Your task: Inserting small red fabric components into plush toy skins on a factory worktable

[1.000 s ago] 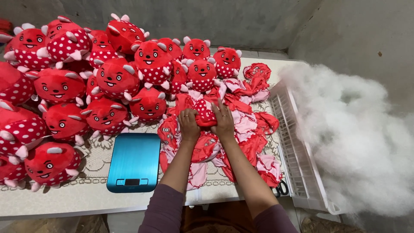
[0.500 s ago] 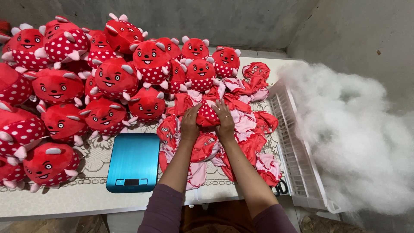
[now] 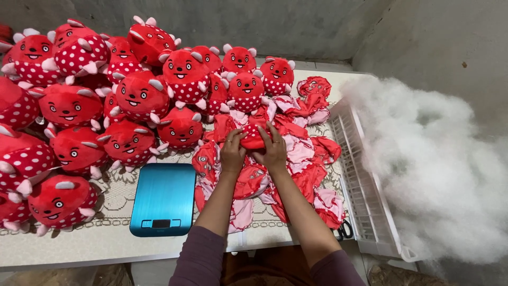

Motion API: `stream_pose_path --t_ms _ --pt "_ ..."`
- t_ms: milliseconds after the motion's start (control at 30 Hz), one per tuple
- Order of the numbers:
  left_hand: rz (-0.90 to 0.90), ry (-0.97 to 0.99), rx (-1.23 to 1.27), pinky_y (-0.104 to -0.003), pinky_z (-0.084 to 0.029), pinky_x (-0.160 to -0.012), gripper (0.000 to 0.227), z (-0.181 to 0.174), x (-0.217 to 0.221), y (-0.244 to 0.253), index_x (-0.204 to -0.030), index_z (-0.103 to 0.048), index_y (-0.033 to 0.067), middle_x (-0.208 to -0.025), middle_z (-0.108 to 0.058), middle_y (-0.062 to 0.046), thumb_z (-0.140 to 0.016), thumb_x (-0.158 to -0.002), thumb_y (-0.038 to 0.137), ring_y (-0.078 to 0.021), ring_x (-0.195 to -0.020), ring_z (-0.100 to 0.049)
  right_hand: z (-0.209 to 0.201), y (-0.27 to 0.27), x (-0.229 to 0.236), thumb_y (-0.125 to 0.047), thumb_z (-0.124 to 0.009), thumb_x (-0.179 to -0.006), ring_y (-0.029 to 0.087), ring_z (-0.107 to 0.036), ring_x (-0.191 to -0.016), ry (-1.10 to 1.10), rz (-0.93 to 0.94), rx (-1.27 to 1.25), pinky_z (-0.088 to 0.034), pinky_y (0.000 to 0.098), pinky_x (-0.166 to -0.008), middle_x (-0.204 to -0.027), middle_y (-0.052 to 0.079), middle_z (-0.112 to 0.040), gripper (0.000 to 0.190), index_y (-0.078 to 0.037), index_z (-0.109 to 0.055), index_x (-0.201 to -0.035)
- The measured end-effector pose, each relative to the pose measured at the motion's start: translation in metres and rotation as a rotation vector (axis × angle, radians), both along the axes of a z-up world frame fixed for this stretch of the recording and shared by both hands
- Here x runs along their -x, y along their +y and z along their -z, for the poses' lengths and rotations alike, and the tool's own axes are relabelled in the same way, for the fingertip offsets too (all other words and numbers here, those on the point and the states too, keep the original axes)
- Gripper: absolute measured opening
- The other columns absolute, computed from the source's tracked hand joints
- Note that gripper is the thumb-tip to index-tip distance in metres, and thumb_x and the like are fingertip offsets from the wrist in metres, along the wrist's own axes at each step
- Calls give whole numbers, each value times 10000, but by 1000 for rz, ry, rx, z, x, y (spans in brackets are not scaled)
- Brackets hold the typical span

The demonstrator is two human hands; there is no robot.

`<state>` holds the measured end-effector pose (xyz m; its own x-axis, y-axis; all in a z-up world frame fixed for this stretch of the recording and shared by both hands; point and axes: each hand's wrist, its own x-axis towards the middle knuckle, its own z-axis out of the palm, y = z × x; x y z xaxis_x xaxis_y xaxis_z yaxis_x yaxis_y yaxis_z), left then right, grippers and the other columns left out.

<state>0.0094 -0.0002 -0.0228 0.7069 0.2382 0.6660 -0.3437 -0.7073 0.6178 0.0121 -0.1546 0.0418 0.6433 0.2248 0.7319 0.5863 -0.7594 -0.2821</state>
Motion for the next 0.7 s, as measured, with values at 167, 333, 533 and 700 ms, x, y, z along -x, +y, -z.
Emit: stream_pose_path --t_ms 167,333,533,700 --pt "20 -102 -23 -400 -486 -1071 278 -24 5 -2 -1055 -640 157 -1354 -608 -56 -742 -809 80 -289 -1246 -606 -3 -2 4 82 -520 -850 288 -672 -1190 -14 -90 -169 -520 384 -1039 -1273 77 -705 478 -175 -742 -1186" --pt "92 -117 -2 -454 -403 -1160 551 -55 16 -3 -1366 -569 90 -1500 -523 -167 -722 -845 -4 -362 -1381 -495 -13 4 9 4 -525 -989 302 -672 -1227 -109 -170 -238 -533 370 -1046 -1293 90 -715 241 -123 -718 -919" --pt "27 -79 -103 -402 -509 -1031 516 -24 9 1 -1439 -596 180 -1332 -672 -63 -496 -973 -17 -254 -1226 -637 -27 5 13 31 -523 -1007 329 -617 -1289 -115 -46 -257 -482 418 -1117 -1342 100 -701 248 -110 -726 -983" --pt "-72 -45 -168 -370 -525 -905 481 -19 6 4 -1414 -615 254 -1191 -683 0 -464 -1001 58 -211 -1143 -637 -11 -2 6 86 -450 -999 328 -561 -1344 -22 40 -322 -395 456 -1163 -1409 112 -652 397 -109 -699 -1239"
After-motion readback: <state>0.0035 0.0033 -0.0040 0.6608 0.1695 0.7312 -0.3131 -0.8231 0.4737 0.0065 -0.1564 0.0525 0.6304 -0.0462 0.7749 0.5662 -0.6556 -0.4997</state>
